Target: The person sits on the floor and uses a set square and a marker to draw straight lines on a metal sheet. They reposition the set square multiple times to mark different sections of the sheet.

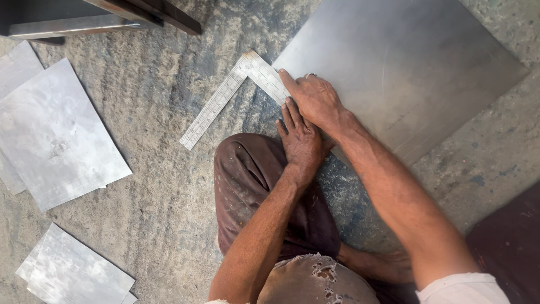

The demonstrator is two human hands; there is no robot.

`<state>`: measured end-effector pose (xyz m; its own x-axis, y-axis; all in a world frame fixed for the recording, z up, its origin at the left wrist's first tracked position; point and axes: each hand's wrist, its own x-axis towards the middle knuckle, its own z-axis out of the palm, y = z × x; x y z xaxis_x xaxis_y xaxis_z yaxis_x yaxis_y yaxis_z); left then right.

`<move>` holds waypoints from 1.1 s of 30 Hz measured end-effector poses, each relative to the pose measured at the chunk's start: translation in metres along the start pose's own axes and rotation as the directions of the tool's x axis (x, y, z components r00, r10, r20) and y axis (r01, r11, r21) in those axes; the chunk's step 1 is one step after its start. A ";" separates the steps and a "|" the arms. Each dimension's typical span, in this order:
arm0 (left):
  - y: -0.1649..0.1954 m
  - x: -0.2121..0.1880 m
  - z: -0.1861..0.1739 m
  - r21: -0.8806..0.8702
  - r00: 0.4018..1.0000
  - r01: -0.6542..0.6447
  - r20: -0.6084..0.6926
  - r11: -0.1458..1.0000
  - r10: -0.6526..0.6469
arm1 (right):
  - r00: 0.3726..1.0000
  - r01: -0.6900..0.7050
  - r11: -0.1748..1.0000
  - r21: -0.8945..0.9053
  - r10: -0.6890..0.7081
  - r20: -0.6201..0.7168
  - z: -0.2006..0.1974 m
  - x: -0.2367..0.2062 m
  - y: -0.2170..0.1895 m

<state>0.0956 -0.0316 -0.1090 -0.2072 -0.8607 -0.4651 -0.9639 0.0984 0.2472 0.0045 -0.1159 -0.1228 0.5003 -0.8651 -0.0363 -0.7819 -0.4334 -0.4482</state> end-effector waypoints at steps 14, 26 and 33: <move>-0.009 -0.005 0.021 0.053 0.991 -0.030 -0.127 0.998 0.036 | 0.900 -0.280 0.955 -0.094 0.296 0.320 -0.038 -0.394 0.031; -0.117 0.040 -0.093 -0.080 0.988 0.144 -0.041 0.986 -0.148 | 0.693 -0.516 0.759 0.396 0.642 -0.328 -0.020 -0.380 -0.046; -0.178 0.053 -0.085 -0.101 0.971 0.061 -0.226 0.993 -0.082 | 0.743 -0.545 0.818 0.184 0.573 -0.344 0.008 -0.371 -0.037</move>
<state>0.2700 -0.1367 -0.1056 -0.0841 -0.9564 -0.2798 -0.9530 -0.0048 0.3028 -0.1490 0.2229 -0.0996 -0.2044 -0.9786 0.0236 -0.8436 0.1639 -0.5113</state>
